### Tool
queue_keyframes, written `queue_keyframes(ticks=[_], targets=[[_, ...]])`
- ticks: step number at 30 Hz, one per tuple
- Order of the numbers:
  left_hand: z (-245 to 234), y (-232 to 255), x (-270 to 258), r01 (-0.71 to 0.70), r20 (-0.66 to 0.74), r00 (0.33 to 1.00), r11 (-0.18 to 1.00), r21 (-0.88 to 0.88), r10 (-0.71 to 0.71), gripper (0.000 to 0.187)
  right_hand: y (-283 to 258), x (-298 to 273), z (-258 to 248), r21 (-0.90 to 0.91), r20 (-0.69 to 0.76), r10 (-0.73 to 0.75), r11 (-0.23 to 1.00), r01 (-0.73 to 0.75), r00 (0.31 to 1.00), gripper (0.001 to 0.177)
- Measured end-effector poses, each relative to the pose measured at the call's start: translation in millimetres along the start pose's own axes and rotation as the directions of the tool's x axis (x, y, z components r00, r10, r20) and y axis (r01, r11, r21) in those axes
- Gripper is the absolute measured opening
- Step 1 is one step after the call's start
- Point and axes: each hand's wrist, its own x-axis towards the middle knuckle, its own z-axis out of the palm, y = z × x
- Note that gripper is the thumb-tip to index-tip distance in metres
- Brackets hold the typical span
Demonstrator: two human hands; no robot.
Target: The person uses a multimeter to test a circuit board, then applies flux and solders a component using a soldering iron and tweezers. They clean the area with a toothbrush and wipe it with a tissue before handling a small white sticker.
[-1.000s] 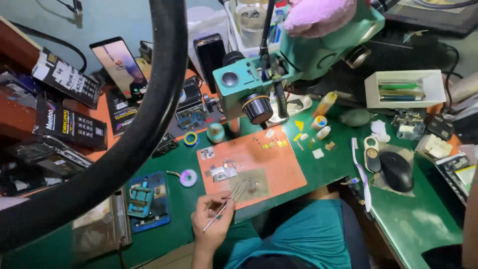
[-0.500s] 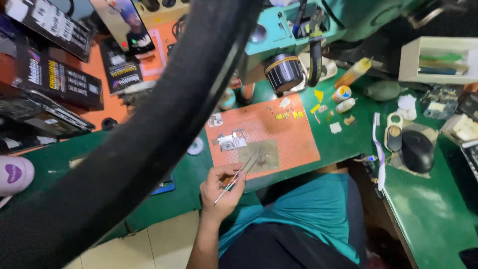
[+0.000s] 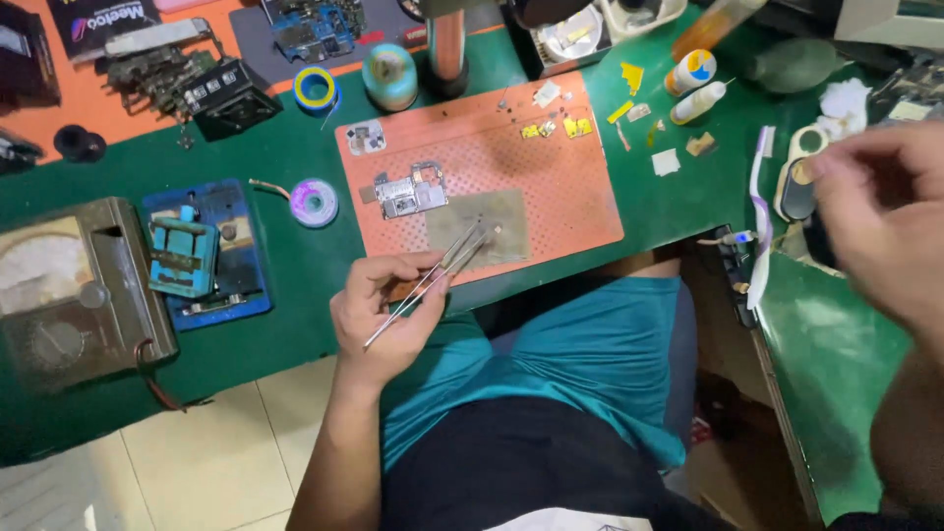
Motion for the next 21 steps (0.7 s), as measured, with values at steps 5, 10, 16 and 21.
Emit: queue_keyframes(ticks=[5,10,16,21], targets=[[3.6,2.9,-2.6,0.057,0.053,0.997,0.997,0.056,-0.06,0.028,-6.1,-22.2,46.1,-0.547,0.083,0.229,0.824,-0.148,0.97,0.029],[8.7,4.1,-5.4,0.052,0.063,0.996,0.992,0.114,-0.059,0.03,15.0,-36.3,57.2,-0.318,-0.053,0.139,0.936,-0.149,0.989,0.026],[8.8,0.2,-5.3,0.038,0.072,0.996,0.987,0.153,-0.049,0.033,25.6,-29.5,63.1,-0.334,-0.046,0.139,0.931,-0.146,0.989,0.032],[9.5,-0.8,-5.1,0.032,0.083,0.996,0.989,0.148,-0.045,0.032,0.3,-31.4,50.2,-0.3,0.011,0.251,0.924,-0.236,0.968,0.018]])
